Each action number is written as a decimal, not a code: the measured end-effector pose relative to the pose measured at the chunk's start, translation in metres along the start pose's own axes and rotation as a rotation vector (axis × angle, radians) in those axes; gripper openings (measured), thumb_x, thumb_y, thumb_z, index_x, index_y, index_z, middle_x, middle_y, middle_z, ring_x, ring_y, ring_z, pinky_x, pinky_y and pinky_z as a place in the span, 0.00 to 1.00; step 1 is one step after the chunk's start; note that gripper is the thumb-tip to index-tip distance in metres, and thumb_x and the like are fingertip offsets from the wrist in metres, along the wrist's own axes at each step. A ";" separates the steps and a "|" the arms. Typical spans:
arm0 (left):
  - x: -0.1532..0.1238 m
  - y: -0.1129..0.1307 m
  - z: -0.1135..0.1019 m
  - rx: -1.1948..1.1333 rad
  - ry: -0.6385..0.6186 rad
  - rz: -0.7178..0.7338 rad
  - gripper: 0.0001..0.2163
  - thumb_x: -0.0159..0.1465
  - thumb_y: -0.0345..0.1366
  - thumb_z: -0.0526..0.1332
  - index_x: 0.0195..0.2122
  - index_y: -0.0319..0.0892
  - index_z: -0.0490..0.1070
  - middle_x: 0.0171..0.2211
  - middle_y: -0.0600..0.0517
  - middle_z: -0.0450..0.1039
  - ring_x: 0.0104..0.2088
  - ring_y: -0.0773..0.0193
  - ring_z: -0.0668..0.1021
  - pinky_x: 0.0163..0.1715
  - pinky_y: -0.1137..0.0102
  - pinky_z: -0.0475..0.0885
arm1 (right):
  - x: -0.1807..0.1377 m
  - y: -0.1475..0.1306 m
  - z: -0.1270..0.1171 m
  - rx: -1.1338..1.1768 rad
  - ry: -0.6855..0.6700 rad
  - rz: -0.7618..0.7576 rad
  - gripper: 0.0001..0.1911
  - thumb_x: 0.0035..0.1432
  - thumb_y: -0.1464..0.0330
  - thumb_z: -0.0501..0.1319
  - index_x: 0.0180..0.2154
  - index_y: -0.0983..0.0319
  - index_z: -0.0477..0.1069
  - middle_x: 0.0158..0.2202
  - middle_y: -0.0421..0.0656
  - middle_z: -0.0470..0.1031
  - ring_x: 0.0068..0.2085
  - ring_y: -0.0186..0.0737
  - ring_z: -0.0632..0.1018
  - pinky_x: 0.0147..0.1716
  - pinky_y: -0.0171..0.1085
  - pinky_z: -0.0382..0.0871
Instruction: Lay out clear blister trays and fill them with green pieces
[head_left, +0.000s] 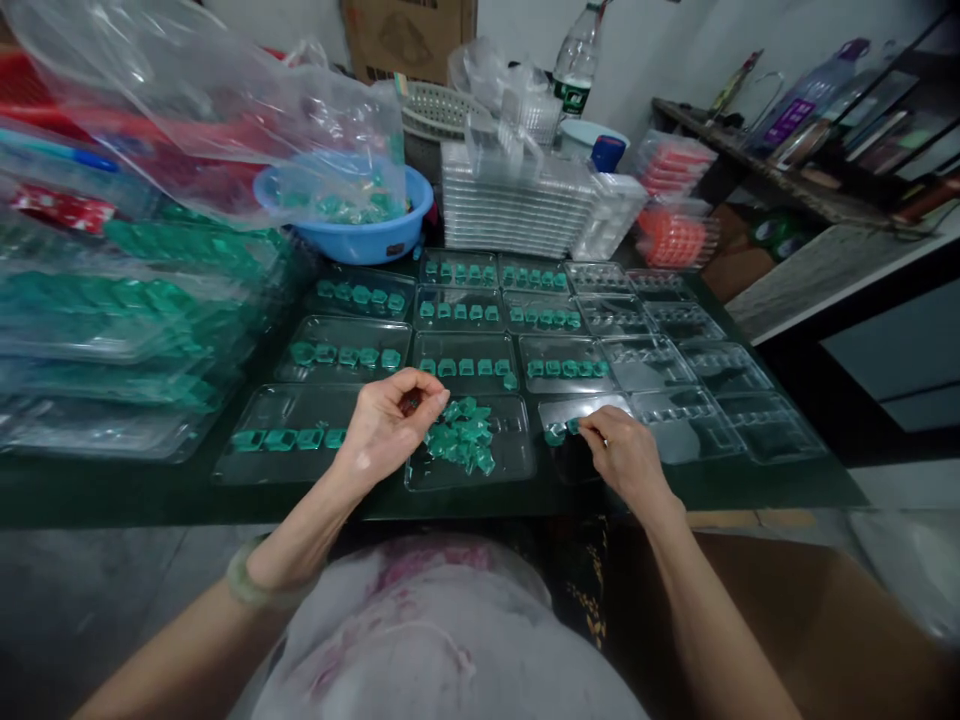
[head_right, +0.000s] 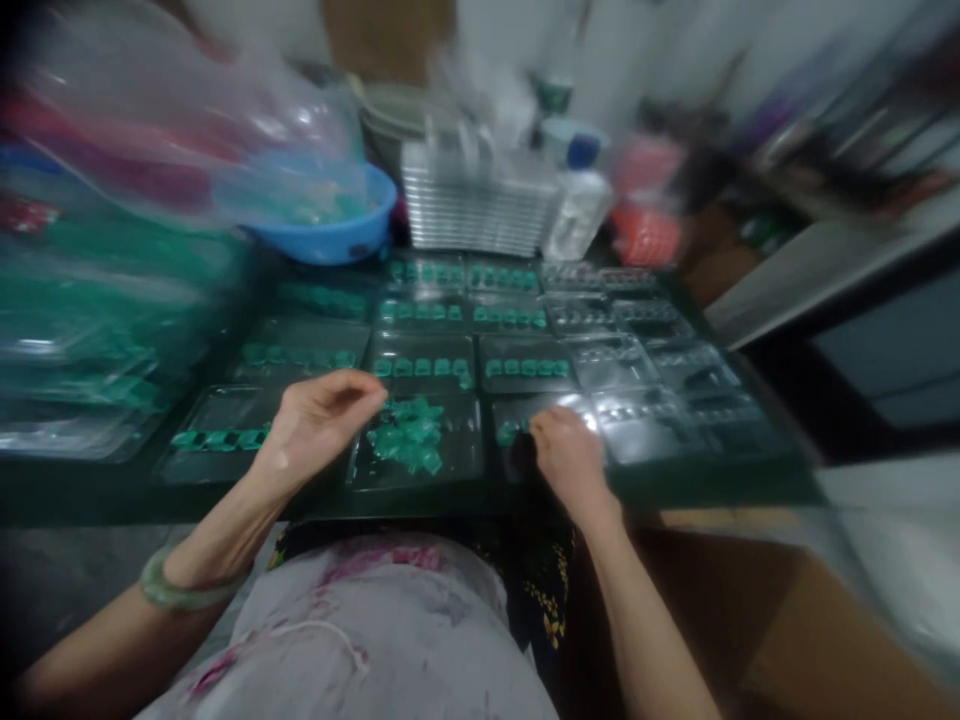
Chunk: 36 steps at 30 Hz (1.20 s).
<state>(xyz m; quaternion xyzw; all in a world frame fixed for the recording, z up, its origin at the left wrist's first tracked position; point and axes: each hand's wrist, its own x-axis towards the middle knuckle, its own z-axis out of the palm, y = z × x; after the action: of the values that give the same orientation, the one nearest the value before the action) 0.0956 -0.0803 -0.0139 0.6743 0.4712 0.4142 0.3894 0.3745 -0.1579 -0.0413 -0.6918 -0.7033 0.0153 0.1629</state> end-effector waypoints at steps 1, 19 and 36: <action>0.000 -0.002 0.000 0.054 -0.019 0.034 0.05 0.56 0.35 0.60 0.29 0.39 0.71 0.27 0.52 0.72 0.27 0.66 0.72 0.26 0.73 0.66 | 0.000 -0.004 -0.003 -0.034 0.004 0.011 0.09 0.56 0.71 0.53 0.33 0.62 0.73 0.32 0.46 0.73 0.35 0.42 0.73 0.33 0.37 0.64; 0.000 -0.008 0.000 0.432 -0.008 0.189 0.07 0.58 0.33 0.56 0.34 0.41 0.73 0.29 0.51 0.74 0.32 0.62 0.74 0.31 0.70 0.68 | 0.087 -0.114 0.027 0.093 -0.289 -0.137 0.06 0.50 0.64 0.60 0.32 0.58 0.72 0.29 0.41 0.75 0.34 0.41 0.75 0.29 0.35 0.62; -0.002 0.007 0.015 0.231 -0.142 0.155 0.07 0.59 0.34 0.56 0.34 0.40 0.73 0.27 0.52 0.73 0.26 0.67 0.73 0.27 0.74 0.66 | 0.050 -0.108 0.011 0.843 0.019 -0.042 0.06 0.52 0.68 0.57 0.32 0.62 0.70 0.28 0.40 0.72 0.29 0.34 0.72 0.29 0.33 0.66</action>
<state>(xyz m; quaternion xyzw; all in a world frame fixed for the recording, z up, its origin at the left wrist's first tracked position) 0.1113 -0.0865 -0.0132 0.7767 0.4336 0.3371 0.3085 0.2675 -0.1109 -0.0147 -0.5502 -0.6477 0.2921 0.4387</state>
